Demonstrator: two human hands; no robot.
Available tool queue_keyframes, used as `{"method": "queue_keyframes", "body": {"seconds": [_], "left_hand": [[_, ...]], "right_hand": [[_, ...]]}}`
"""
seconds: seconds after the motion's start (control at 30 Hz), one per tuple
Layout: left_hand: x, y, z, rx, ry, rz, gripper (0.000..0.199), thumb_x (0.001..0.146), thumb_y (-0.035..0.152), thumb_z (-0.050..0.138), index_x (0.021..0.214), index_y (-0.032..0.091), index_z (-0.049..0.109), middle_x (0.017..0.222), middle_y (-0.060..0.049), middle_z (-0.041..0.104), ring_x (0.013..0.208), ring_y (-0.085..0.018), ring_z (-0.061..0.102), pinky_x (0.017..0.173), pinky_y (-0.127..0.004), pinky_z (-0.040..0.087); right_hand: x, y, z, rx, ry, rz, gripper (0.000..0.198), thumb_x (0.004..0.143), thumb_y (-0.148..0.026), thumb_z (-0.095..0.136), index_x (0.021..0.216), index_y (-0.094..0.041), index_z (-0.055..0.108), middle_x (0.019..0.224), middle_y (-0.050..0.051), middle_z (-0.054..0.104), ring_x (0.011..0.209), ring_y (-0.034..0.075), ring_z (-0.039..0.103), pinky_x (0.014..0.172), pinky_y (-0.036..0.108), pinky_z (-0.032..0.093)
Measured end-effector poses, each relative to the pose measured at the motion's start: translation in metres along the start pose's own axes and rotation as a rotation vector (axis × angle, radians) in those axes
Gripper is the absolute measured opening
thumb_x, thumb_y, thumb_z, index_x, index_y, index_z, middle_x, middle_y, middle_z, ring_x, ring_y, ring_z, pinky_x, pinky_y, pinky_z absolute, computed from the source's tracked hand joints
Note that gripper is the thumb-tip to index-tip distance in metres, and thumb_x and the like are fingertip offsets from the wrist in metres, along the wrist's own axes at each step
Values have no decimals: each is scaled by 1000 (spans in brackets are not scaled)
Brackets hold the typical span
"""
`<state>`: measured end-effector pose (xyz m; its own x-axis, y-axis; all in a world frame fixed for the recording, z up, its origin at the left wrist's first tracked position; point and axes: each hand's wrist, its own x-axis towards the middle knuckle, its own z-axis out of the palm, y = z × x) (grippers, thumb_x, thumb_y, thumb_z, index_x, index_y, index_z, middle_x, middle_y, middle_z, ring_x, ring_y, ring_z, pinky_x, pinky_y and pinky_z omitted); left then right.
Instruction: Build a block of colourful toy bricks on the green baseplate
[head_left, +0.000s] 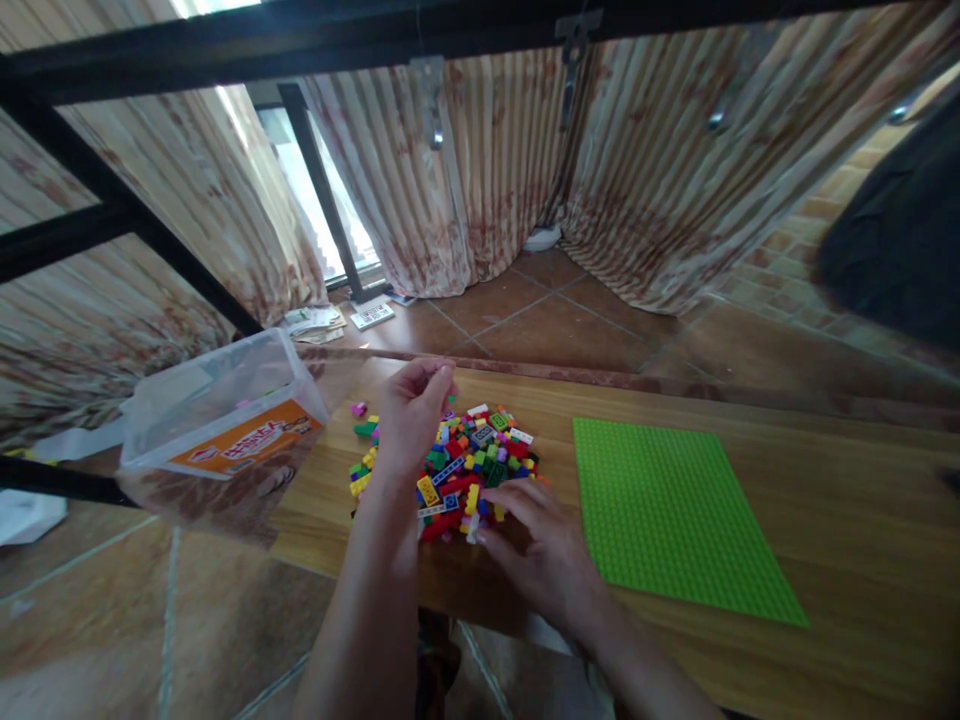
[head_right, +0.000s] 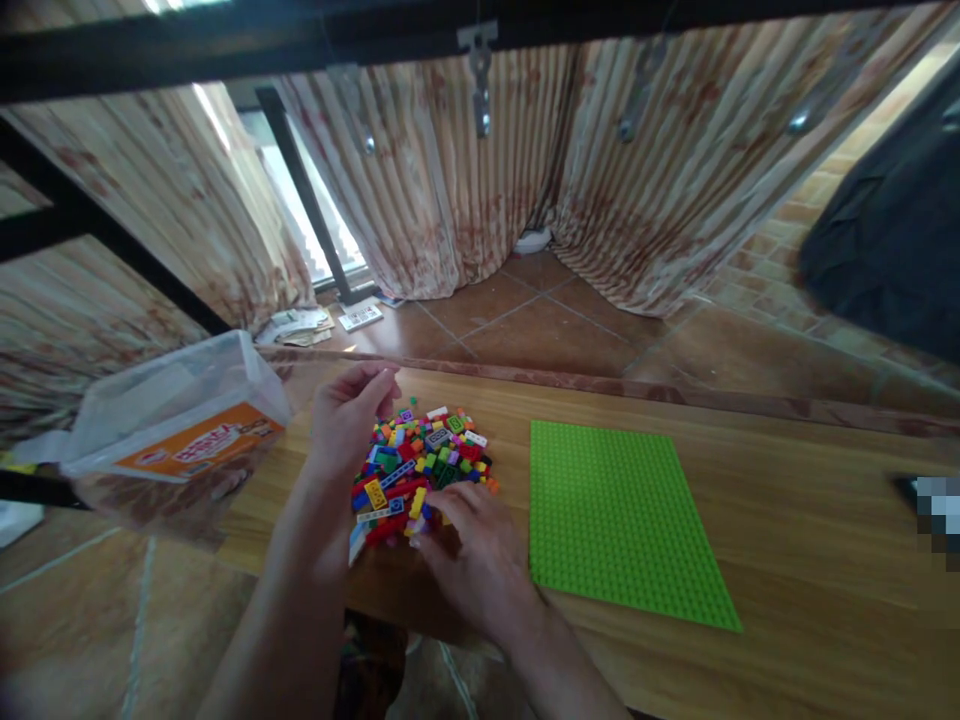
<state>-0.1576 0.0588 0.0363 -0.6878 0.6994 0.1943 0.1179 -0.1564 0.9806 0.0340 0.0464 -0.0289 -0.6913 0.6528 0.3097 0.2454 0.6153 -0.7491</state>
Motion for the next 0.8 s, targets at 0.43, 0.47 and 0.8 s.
{"method": "queue_keyframes", "body": {"seconds": [0.43, 0.47, 0.8], "left_hand": [[-8, -3, -3, 114, -517, -124, 23, 80, 34, 66, 90, 14, 70, 69, 0, 64, 57, -8, 51, 53, -20, 40], [-10, -3, -2, 139, -622, -138, 24, 81, 35, 65, 93, 14, 70, 73, -1, 66, 61, -9, 54, 57, -21, 43], [-24, -8, 13, 212, -993, -177, 26, 81, 29, 65, 103, 15, 68, 88, -5, 71, 73, -13, 62, 66, -24, 49]], "right_hand": [[9, 11, -6, 348, 225, 298, 24, 85, -26, 62, 108, -23, 69, 99, 5, 73, 84, 18, 68, 74, 32, 55], [11, 13, -9, 426, 253, 332, 24, 84, -27, 62, 106, -22, 69, 99, 5, 74, 84, 18, 68, 75, 32, 56], [15, 19, -17, 502, 252, 393, 24, 81, -27, 63, 103, -20, 71, 101, 7, 76, 92, 22, 71, 84, 39, 57]]}}
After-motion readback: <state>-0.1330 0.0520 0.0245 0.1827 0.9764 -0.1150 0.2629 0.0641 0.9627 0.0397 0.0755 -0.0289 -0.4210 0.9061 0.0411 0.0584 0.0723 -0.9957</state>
